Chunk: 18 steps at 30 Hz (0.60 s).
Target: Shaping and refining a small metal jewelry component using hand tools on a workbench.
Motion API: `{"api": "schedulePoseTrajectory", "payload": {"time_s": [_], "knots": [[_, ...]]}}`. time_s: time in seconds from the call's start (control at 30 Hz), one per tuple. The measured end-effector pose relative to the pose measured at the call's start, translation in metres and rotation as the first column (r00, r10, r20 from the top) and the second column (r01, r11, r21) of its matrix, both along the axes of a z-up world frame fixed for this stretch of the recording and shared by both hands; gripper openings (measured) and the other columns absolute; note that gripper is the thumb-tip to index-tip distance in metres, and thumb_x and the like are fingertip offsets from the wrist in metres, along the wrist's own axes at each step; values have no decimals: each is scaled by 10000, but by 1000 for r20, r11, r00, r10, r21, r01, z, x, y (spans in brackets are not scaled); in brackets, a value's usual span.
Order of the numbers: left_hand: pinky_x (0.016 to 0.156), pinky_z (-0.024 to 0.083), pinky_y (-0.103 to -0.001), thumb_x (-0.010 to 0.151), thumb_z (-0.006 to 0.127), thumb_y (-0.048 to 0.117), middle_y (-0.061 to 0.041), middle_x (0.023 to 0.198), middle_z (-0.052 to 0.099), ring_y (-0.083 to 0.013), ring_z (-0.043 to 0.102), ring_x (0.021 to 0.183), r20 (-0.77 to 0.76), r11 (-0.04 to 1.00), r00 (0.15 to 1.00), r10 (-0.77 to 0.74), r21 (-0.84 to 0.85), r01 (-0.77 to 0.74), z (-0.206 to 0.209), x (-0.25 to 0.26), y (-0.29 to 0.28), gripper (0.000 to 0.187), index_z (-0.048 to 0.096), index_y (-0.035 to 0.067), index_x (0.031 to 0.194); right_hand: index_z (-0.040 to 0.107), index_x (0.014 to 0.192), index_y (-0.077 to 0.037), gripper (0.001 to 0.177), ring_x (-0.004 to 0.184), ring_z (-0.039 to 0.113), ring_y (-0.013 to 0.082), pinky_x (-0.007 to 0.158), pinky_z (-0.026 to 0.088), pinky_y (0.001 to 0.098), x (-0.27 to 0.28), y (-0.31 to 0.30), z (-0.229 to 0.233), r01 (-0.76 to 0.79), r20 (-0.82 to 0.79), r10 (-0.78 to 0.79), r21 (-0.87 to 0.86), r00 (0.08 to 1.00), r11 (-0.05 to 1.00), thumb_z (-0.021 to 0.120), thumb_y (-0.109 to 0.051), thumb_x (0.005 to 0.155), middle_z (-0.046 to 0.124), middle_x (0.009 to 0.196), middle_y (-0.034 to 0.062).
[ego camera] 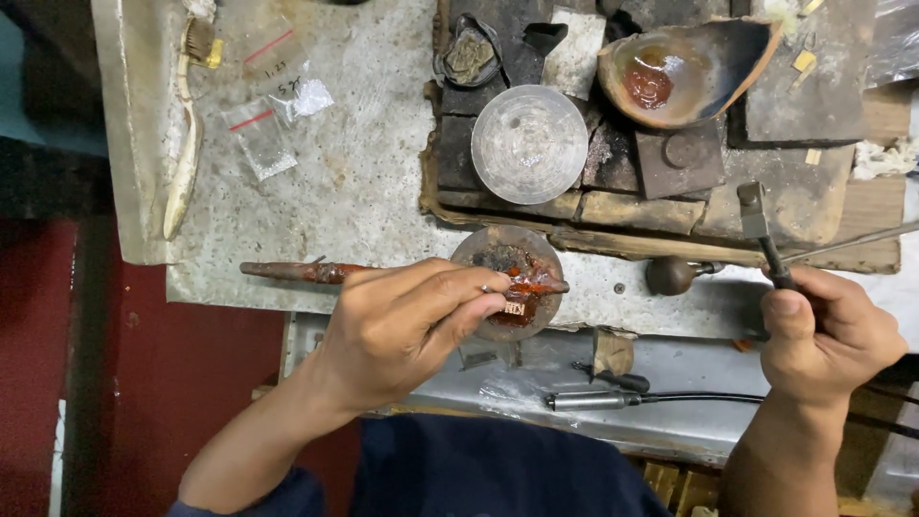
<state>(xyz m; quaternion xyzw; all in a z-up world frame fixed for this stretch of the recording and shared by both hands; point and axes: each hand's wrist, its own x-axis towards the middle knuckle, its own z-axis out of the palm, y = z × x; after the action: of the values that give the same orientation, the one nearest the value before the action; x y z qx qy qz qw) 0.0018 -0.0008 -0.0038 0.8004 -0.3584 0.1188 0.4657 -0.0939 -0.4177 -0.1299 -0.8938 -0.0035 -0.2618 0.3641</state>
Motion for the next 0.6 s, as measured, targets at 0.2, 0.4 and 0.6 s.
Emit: {"api": "schedulePoseTrajectory", "payload": {"time_s": [0.2,0.4,0.6], "knots": [[671,626,-303,981,703,54,-116,957,783,-240,791,809,9,999,1000,-16,-41,17,0,-1,2,102,718,-38,1021,683,1191,241,419,761,515,238,707,403,378,0,-7,-6,-18,17,17,31,1000,999,680,-175,1137,618,875,236],[645,600,-255,1015,592,114,-117,975,784,-180,781,800,-59,995,993,100,-8,-101,16,-1,18,174,720,0,1043,707,1182,237,445,747,479,215,685,373,366,0,-4,-6,9,19,-9,19,1000,1000,676,-205,1135,590,840,199],[603,628,-318,1108,464,224,-167,817,704,-252,748,668,-499,786,824,-268,-608,-112,-9,-50,41,233,587,29,1067,522,1201,254,477,546,421,261,558,361,368,6,15,-6,-4,96,-22,265,995,964,524,-223,1194,483,758,280]]}}
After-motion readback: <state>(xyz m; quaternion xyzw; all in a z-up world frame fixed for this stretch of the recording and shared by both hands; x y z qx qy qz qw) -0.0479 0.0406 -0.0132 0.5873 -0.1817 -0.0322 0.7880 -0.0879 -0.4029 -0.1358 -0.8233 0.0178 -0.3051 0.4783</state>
